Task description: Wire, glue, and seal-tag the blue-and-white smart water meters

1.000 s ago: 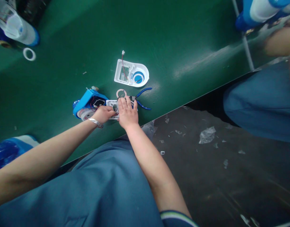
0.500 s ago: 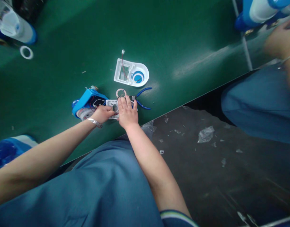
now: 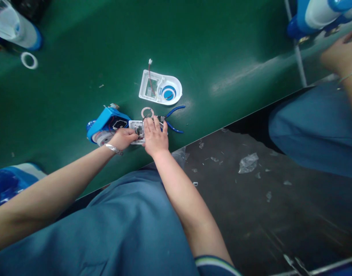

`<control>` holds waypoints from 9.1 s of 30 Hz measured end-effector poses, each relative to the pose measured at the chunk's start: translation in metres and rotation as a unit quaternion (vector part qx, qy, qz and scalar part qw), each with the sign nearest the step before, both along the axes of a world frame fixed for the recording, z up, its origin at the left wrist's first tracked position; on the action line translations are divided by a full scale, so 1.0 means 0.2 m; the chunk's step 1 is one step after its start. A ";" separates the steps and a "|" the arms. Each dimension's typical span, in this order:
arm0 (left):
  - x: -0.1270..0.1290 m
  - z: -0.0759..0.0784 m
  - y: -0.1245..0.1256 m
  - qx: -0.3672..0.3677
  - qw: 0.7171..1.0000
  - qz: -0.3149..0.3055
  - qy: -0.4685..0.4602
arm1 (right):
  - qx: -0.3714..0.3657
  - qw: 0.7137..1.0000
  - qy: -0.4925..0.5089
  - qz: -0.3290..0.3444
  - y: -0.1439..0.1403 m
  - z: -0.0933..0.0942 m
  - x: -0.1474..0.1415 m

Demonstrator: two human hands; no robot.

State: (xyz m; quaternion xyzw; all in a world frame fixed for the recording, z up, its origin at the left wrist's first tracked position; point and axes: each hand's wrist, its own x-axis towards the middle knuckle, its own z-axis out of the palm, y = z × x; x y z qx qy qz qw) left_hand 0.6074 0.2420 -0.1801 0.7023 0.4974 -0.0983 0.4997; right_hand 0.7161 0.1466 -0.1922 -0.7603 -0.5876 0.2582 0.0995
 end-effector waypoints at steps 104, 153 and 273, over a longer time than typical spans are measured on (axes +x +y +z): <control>-0.12 -0.05 -0.24 -0.144 0.758 0.584 -0.252 | -0.022 0.947 -0.205 0.247 0.01 -0.03 0.59; -0.05 -0.04 -0.29 -0.185 0.557 0.677 -0.445 | 0.186 0.965 0.059 0.175 0.18 0.05 0.10; -0.22 0.18 -0.21 0.016 0.911 0.406 -0.072 | -0.399 0.880 -0.207 0.154 -0.71 0.18 0.95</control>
